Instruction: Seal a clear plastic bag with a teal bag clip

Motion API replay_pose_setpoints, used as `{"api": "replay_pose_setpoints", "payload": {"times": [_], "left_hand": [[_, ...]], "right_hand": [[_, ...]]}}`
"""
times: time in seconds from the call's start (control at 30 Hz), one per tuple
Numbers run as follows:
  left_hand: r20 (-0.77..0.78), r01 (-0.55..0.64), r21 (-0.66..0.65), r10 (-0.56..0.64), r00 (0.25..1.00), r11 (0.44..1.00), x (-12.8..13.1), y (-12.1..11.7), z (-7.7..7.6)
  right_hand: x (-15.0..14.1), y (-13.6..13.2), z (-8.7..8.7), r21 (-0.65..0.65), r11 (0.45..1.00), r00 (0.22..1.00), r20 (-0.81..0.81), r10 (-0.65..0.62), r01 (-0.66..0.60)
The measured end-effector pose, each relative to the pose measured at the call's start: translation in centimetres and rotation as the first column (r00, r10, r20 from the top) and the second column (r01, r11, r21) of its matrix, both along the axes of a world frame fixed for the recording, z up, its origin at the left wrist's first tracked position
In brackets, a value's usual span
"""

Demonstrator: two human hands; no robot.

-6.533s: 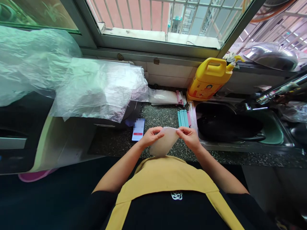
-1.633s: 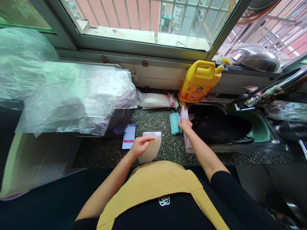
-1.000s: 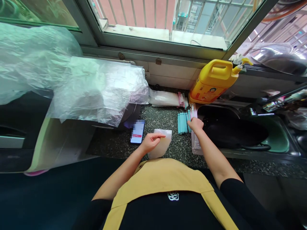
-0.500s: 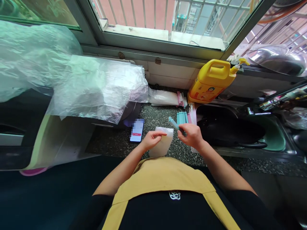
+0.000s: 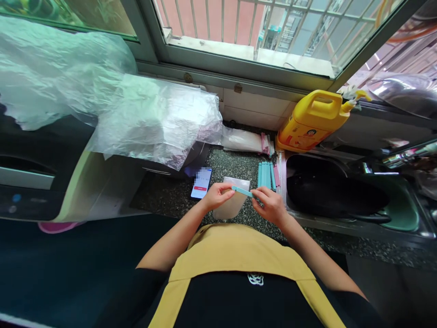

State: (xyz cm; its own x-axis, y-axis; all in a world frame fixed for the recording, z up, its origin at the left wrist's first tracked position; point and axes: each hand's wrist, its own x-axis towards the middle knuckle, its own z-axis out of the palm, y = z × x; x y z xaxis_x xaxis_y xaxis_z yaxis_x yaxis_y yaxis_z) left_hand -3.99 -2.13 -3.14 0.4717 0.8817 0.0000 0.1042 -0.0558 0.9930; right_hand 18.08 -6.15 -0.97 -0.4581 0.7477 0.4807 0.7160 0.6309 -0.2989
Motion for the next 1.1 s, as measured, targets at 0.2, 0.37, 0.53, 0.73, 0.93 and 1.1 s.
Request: {"api": "replay_pose_setpoints", "payload": {"times": [0.2,0.37,0.53,0.73,0.93,1.1], "left_hand": [[0.028,0.016,-0.025,-0.015,0.999,1.000,0.4,-0.5,0.0],[0.017,-0.021,-0.103,0.023,1.000,0.994,0.6,-0.6,-0.4],[-0.004,-0.044,-0.120,0.043,0.999,0.992,0.7,-0.5,-0.9],[-0.033,-0.040,-0.089,0.037,0.999,0.995,0.8,-0.6,-0.8],[-0.005,-0.058,-0.079,0.058,0.998,0.995,0.9,-0.7,-0.5],[-0.001,-0.057,-0.094,0.057,0.998,0.994,0.9,-0.7,-1.2]], "right_hand": [[0.0,-0.3,-0.3,0.001,1.000,1.000,0.000,-0.019,0.019],[0.0,-0.6,-0.4,0.049,0.998,0.999,0.039,-0.033,0.031],[0.0,-0.7,-0.7,0.094,0.995,0.999,0.039,-0.036,0.032],[0.0,-0.7,-0.7,0.117,0.992,0.999,0.025,-0.048,0.045],[0.0,-0.8,-0.5,0.156,0.986,0.999,-0.001,-0.053,0.052],[0.0,-0.8,-0.8,0.123,0.992,0.999,-0.028,-0.037,0.040]]}}
